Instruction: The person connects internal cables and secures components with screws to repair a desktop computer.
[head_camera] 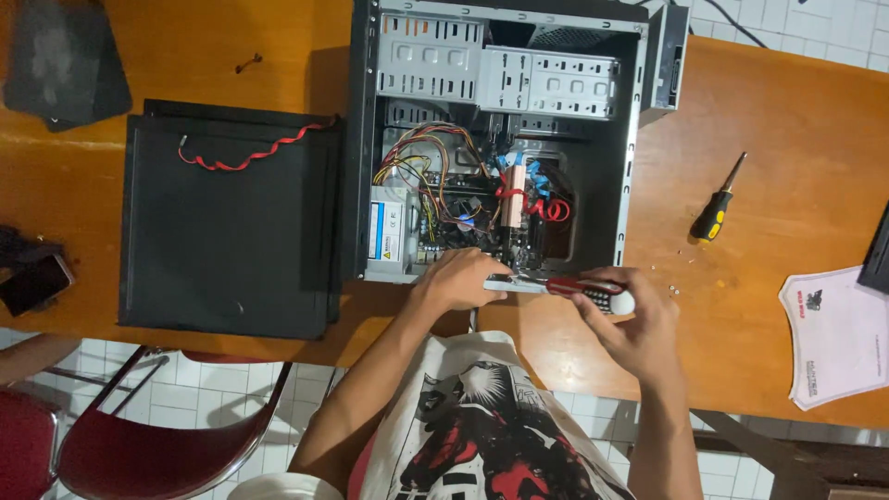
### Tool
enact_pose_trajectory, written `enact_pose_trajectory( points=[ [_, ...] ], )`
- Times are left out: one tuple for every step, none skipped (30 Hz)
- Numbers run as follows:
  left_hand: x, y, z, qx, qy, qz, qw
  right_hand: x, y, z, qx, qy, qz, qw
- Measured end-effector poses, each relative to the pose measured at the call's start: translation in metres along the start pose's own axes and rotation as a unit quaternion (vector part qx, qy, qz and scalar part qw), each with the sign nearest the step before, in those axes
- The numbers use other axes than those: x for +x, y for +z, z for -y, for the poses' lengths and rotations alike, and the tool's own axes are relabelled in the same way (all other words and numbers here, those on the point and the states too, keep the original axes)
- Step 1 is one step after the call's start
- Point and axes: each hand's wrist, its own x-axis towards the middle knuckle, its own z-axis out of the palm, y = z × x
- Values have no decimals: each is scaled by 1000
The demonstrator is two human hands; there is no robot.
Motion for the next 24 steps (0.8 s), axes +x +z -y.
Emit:
enact_pose_trajectory(
  points=[
    [0,-3,-2,-1,-1,1,1000,2,3,1,1,1,1,1000],
    [0,-5,-5,-1,-1,7,1000,5,6,2,-12,6,14,1000],
    [0,-8,-7,-2,-1,13,1000,7,9,3,-24,10,27,999],
    [-1,-11,-9,-2,-3,14,1000,11,10,6,-22,12,28,999],
    [-3,-13,-11,-3,-7,22,1000,15,11,9,16,41,61,997],
    [-3,-15,-14,-3,-9,30,1000,18,12,12,53,70,93,992],
    [0,-10,-10,-3,-9,32,999,20,13,12,54,72,93,992],
    [3,-5,-6,-1,-15,37,999,22,13,13,23,68,97,993],
    [5,1,-2,2,-20,43,999,24,14,14,-7,64,101,993],
    [5,2,0,1,-22,45,999,25,14,14,-5,66,102,993],
    [5,4,2,1,-25,41,999,26,14,14,15,58,101,993],
    [6,6,3,0,-26,37,999,26,14,14,34,50,98,993],
    [4,1,-2,0,-26,39,999,27,13,16,34,52,98,993],
    [3,-7,-7,-9,-28,37,999,29,13,17,47,31,98,994],
    [1,-14,-12,-17,-30,35,999,30,13,19,60,10,99,993],
    [1,-14,-11,-17,-31,37,999,30,13,19,61,12,99,993],
    [1,-14,-10,-25,-28,41,998,30,14,18,48,9,104,993],
    [1,-14,-10,-33,-24,45,998,30,13,18,33,6,110,993],
    [1,-13,-10,-34,-24,47,998,30,13,17,33,8,110,993],
    [2,-12,-10,-31,-16,47,998,30,14,17,26,5,110,994],
    [3,-12,-10,-27,-8,46,999,29,14,16,19,1,110,994],
    [4,-8,-5,-26,-10,46,999,31,14,20,21,1,111,994],
    [4,-4,1,-14,11,30,999,32,15,24,-3,-19,112,993],
    [6,1,5,-2,35,14,999,33,13,28,-29,-37,113,992]
  ],
)
